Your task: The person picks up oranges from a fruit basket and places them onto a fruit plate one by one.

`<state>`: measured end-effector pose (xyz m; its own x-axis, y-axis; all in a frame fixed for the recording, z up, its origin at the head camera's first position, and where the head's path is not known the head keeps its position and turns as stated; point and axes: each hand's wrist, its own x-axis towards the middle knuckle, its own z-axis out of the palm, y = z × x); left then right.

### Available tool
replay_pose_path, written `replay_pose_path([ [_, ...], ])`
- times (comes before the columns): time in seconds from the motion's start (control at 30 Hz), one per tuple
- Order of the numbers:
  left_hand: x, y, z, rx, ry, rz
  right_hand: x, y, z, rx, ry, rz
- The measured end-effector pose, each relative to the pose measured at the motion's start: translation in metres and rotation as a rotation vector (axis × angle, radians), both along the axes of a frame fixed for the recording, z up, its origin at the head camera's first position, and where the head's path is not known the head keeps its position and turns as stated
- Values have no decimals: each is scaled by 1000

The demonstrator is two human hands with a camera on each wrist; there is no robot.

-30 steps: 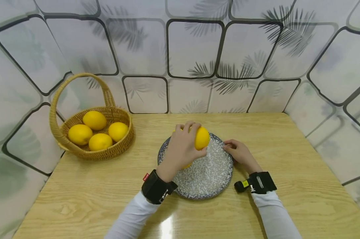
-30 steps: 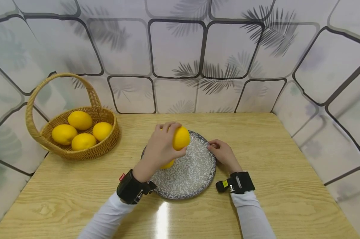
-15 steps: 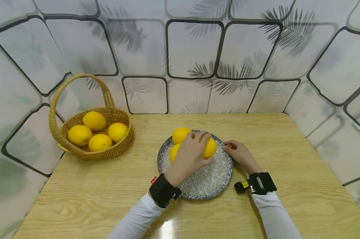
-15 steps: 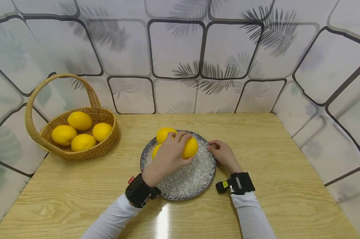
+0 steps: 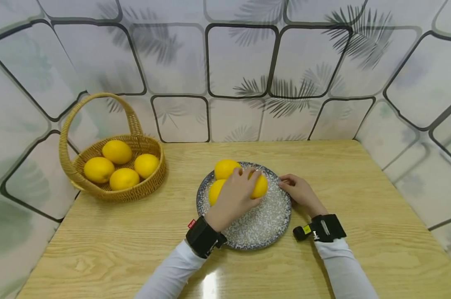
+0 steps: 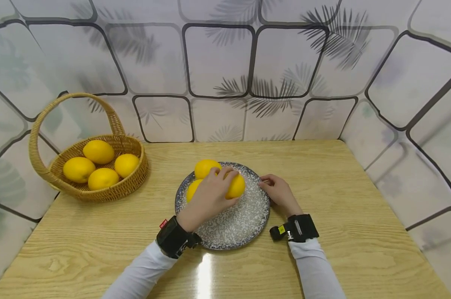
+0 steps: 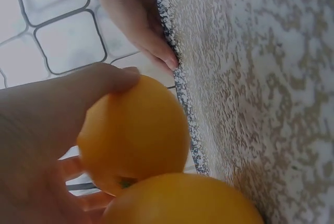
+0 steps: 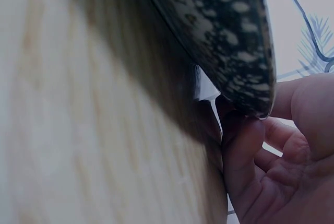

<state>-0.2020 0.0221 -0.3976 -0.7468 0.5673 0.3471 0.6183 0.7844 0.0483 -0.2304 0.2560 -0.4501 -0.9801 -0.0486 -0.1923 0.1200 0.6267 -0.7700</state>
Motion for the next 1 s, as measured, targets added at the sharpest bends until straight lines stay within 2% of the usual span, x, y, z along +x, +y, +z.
replay_pose_path([
  [0.27,4,-2,-5,-56,-71,8,1,-2,0,-1,-9,-10],
  [0.47,7,-2,-3,-72,-78,20,1,-1,-1,7,-16,-13],
  [0.73,8,-4,2,-77,-42,18,0,-1,1,6,-11,-7],
  [1.0,8,-4,3,-97,-75,17,1,-1,2,14,4,-2],
])
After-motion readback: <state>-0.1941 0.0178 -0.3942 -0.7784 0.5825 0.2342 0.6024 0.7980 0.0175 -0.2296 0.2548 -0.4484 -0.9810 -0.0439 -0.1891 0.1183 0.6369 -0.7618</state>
